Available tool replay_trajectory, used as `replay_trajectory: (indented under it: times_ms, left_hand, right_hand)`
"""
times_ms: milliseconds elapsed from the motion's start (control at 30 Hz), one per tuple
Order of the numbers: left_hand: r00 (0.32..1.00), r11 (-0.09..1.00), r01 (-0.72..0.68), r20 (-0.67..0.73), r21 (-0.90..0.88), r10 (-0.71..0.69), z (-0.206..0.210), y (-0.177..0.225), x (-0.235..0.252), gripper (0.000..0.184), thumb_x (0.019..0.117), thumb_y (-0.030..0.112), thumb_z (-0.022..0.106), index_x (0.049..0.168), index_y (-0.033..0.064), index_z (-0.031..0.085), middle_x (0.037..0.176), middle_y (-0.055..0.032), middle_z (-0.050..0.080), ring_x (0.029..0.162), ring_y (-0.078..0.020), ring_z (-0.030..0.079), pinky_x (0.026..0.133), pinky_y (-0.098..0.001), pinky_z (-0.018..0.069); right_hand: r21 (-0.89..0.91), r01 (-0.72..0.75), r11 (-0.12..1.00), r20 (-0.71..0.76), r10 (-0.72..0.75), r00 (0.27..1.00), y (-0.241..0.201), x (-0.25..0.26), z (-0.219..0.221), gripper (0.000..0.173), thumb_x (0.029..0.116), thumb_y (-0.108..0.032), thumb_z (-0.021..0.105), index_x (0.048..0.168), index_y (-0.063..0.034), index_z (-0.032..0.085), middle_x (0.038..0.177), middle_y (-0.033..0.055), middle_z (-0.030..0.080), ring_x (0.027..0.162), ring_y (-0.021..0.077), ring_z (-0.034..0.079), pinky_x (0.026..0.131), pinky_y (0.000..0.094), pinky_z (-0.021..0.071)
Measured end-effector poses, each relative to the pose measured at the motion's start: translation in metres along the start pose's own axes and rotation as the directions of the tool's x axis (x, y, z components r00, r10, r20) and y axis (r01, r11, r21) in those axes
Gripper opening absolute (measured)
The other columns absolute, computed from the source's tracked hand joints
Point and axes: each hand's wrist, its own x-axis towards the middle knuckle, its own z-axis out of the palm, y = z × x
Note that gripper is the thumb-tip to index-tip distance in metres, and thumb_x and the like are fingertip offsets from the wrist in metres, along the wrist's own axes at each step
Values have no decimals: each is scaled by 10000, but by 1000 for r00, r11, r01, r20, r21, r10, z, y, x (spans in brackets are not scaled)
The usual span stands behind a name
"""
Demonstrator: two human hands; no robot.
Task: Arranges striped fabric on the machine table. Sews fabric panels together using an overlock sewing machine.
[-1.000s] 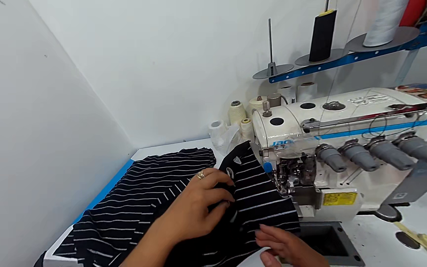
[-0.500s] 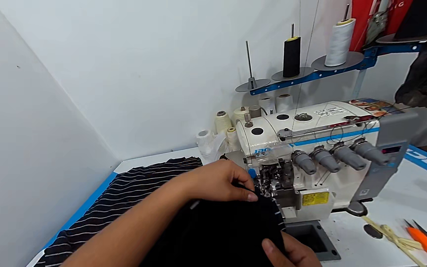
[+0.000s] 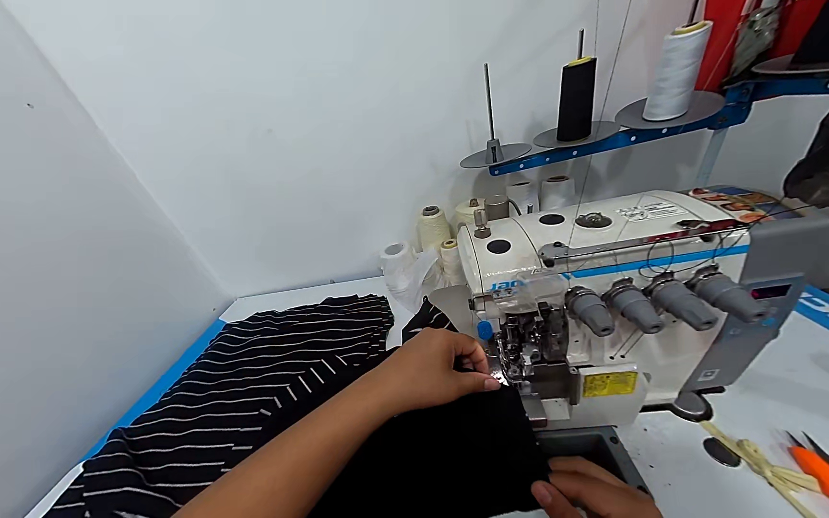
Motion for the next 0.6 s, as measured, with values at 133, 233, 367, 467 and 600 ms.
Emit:
replay_trajectory:
  times_ms: [133, 233, 367, 467, 600]
  left_hand:
    - [999, 1000, 14, 33, 1, -14, -5, 1, -4, 210, 949, 313, 740, 921, 105, 733, 764, 61, 652, 701, 0, 576, 661, -212, 472]
    - [999, 1000, 9, 48, -15, -8, -8, -1, -6, 191, 953, 286, 734, 902, 103, 726, 741, 63, 641, 675, 7, 564, 629, -200, 457]
    - [996, 998, 46, 73, -42, -43, -12, -2, -8, 179, 945, 277, 746, 906, 103, 730, 750, 62, 661, 673, 10, 582, 632, -194, 476]
    - [995, 997, 60, 81, -45, -56, -13, -1, -9, 177, 938, 273, 755, 902, 101, 734, 746, 64, 661, 669, 10, 581, 632, -194, 476]
    - [993, 995, 77, 89, -67, -71, -13, 0, -8, 149, 921, 248, 775, 926, 104, 740, 752, 62, 670, 663, 10, 587, 627, -187, 483]
  right_hand:
    - [103, -27, 994, -37, 31, 999, -3, -7, 6, 145, 912, -73, 734, 815, 33, 752, 873, 57, 749, 908, 6, 692, 845, 186, 566]
    - [153, -51, 987, -58, 61, 996, -4, -7, 8, 126, 904, -62, 737, 797, 4, 748, 855, 8, 744, 882, -16, 686, 818, 185, 572]
    - [194, -59, 979, -59, 71, 996, -4, -6, 8, 125, 903, -62, 740, 787, -14, 743, 855, -14, 741, 865, -14, 685, 800, 190, 577]
    - [199, -66, 978, -57, 79, 995, -4, -6, 9, 122, 892, -56, 746, 775, -19, 741, 856, -16, 735, 861, -21, 675, 784, 176, 570]
    - [185, -66, 980, -59, 79, 995, -4, -7, 8, 135, 874, -71, 773, 753, -22, 739, 869, -13, 726, 888, -25, 660, 777, 160, 555]
